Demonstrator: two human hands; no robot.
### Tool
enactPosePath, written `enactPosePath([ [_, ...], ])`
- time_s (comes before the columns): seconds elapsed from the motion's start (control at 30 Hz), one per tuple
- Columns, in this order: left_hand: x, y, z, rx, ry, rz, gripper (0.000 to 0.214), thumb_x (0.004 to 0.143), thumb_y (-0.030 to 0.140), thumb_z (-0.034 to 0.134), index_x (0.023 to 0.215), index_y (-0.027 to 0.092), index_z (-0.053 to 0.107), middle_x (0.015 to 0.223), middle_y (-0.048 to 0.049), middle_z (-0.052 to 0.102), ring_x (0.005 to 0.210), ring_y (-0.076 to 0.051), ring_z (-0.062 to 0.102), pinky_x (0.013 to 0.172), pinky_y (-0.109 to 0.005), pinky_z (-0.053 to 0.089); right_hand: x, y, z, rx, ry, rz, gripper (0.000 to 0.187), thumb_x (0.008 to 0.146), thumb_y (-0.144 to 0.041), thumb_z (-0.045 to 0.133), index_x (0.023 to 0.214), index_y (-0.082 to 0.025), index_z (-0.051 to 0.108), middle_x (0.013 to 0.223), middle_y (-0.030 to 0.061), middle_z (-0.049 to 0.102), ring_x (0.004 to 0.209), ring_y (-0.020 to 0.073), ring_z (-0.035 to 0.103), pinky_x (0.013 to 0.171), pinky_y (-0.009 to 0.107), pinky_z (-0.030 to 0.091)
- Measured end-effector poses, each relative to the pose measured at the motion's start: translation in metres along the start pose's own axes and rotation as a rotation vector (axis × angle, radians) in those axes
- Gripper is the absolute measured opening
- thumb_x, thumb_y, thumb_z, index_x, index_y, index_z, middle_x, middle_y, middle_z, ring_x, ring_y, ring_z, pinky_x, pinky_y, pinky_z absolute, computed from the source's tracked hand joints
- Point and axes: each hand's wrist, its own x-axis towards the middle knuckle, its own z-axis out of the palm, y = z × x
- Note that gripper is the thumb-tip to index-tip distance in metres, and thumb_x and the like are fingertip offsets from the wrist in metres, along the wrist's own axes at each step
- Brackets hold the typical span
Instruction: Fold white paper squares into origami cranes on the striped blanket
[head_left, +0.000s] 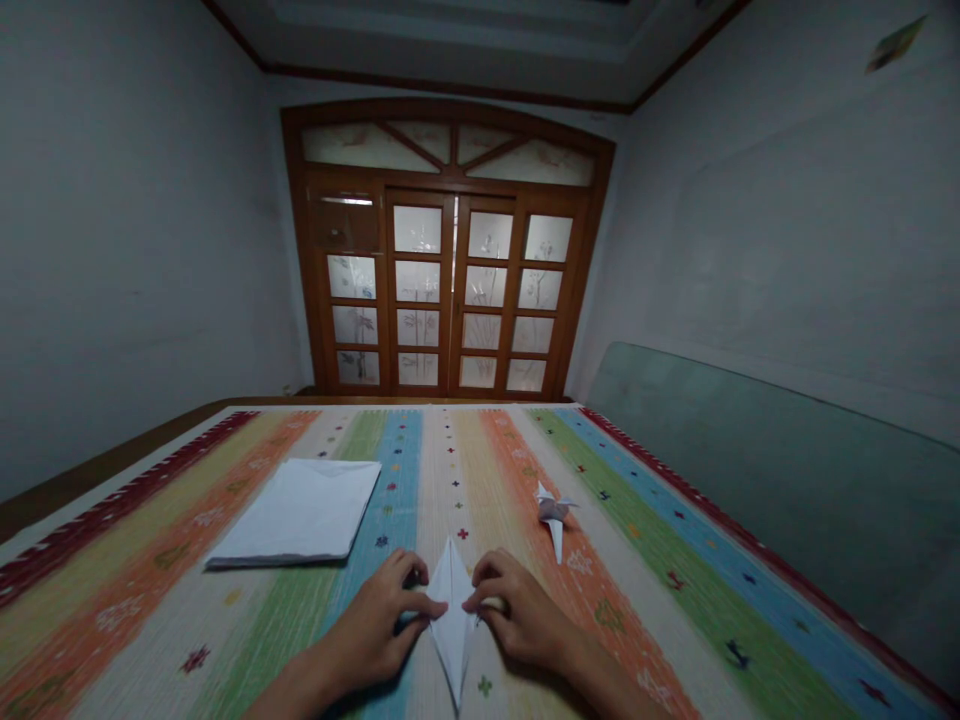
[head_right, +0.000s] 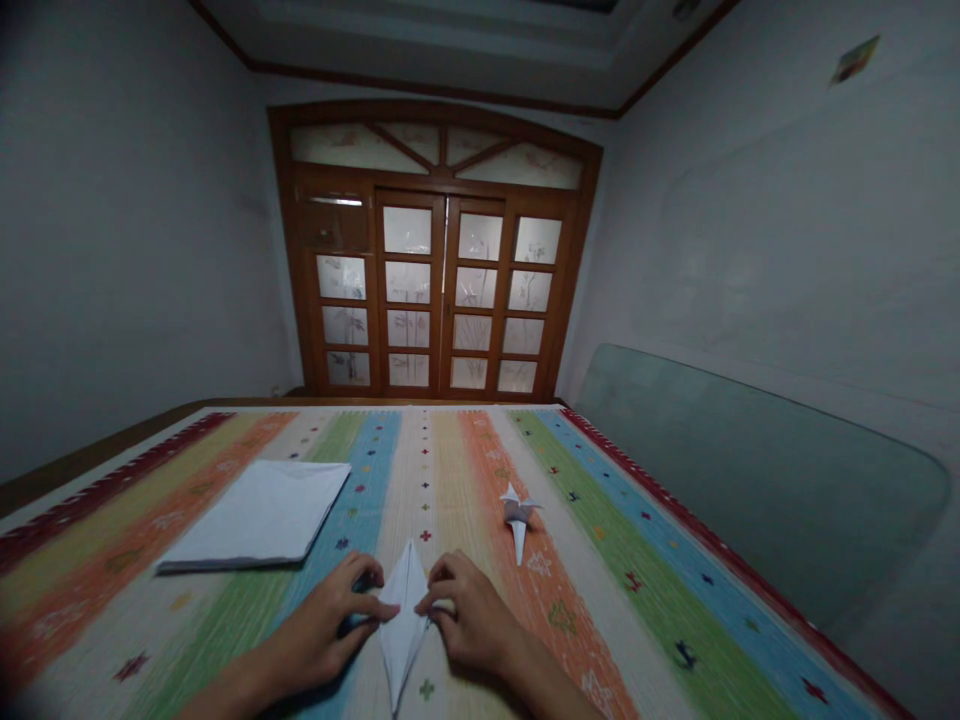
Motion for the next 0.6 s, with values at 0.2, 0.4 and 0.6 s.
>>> enactPosePath([
  [0.2,0.000,-0.004,-0.002,0.008,-0.033,0.003,0.036,0.084,0.007,0.071,0.111,0.030,0.075,0.119,-0.0068,0.058,0.112,-0.026,0.055,0.098,-0.041,0.045,-0.002,-0.008,-0.010,-0.045,-0.086,0.013,0.031,0.076,-0.007,0.070,0.101,-0.022,0.079,0.114,0.0084,0.062,0.110,0.0229,0.060,0.098,0.034,0.048],
  [0.4,0.002,-0.016,0.006,0.030,0.009,0.055,0.012,0.092,0.020,0.071,0.100,0.027,0.077,0.105,-0.0056,0.064,0.100,-0.023,0.058,0.086,-0.033,0.047,-0.003,-0.015,-0.012,-0.033,-0.102,0.057,0.030,0.071,-0.016,0.082,0.101,-0.022,0.079,0.118,0.0071,0.061,0.111,0.0236,0.060,0.098,0.033,0.047],
  [0.6,0.000,-0.016,0.011,0.047,0.038,0.061,0.009,0.093,0.020,0.070,0.098,0.024,0.076,0.096,-0.0054,0.065,0.091,-0.021,0.060,0.078,-0.028,0.046,-0.003,-0.013,-0.008,-0.069,-0.055,0.068,0.026,0.082,-0.012,0.071,0.104,-0.024,0.080,0.110,0.0073,0.064,0.104,0.0226,0.062,0.093,0.033,0.049],
])
